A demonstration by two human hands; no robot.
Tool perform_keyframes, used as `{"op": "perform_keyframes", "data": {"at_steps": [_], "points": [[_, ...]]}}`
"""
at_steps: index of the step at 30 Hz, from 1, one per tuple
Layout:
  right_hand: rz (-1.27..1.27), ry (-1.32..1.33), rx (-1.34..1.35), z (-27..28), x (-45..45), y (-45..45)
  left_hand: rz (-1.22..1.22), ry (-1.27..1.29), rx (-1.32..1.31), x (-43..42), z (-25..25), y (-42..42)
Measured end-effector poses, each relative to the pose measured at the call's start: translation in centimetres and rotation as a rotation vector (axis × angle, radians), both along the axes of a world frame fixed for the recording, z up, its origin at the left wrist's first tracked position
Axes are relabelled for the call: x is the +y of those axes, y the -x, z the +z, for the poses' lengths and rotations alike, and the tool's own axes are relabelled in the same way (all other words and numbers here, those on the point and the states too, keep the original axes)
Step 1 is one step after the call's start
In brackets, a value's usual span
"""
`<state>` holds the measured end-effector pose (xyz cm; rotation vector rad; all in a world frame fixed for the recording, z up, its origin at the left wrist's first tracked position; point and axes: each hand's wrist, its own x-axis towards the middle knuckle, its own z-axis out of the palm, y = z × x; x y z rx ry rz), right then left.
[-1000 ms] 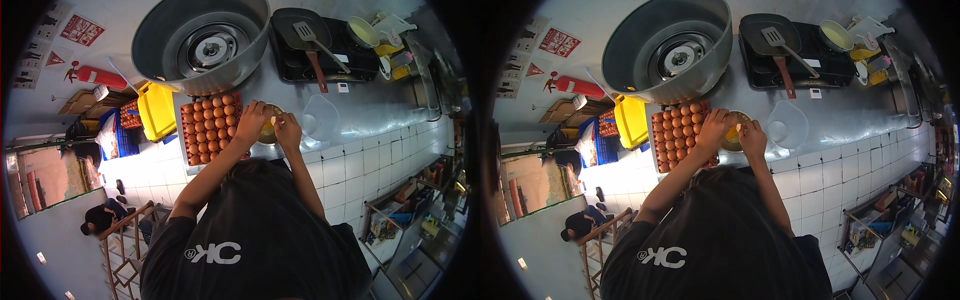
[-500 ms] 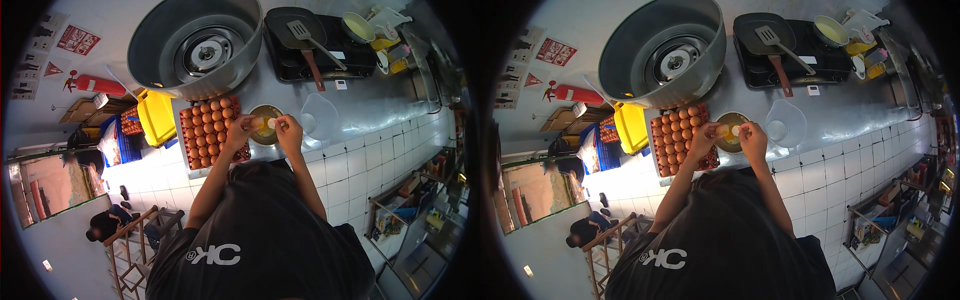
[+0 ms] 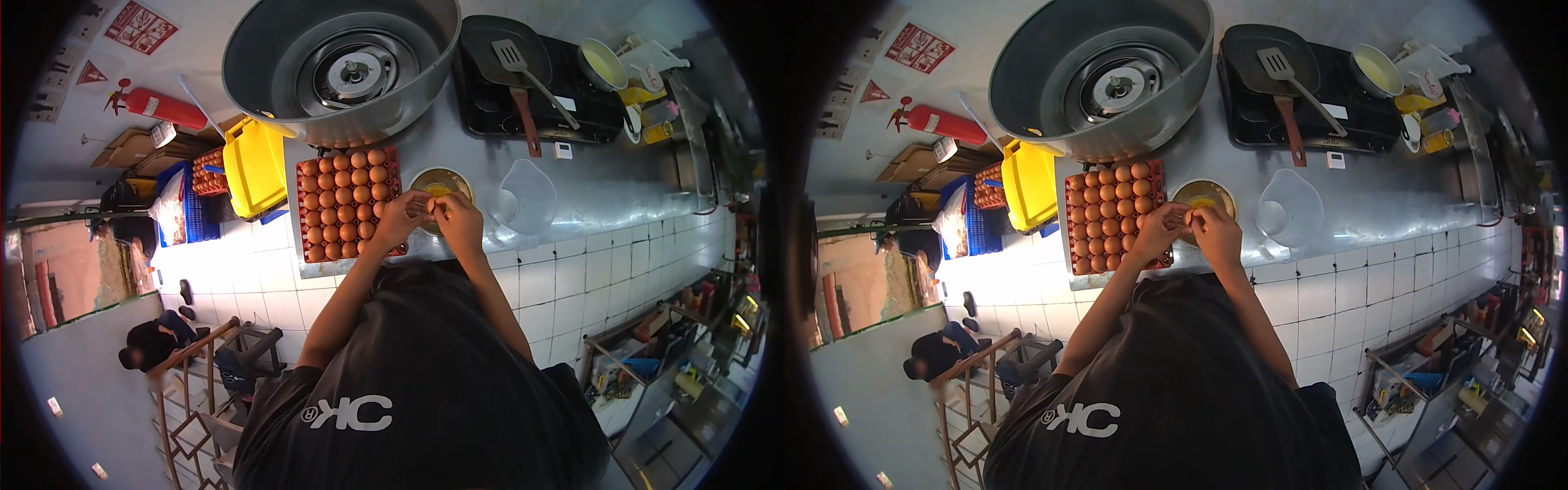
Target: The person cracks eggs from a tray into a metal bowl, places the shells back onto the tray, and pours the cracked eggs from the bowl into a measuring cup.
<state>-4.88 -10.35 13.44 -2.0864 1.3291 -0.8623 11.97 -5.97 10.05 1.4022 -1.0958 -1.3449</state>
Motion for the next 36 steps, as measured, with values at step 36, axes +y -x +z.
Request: {"op": "perform_keyframes", "data": {"at_steps": [36], "points": [[0.246,-0.834,-0.362,-3.1,2.0,2.2,0.06,0.031,-1.443,3.6,-4.3,-2.3]]}}
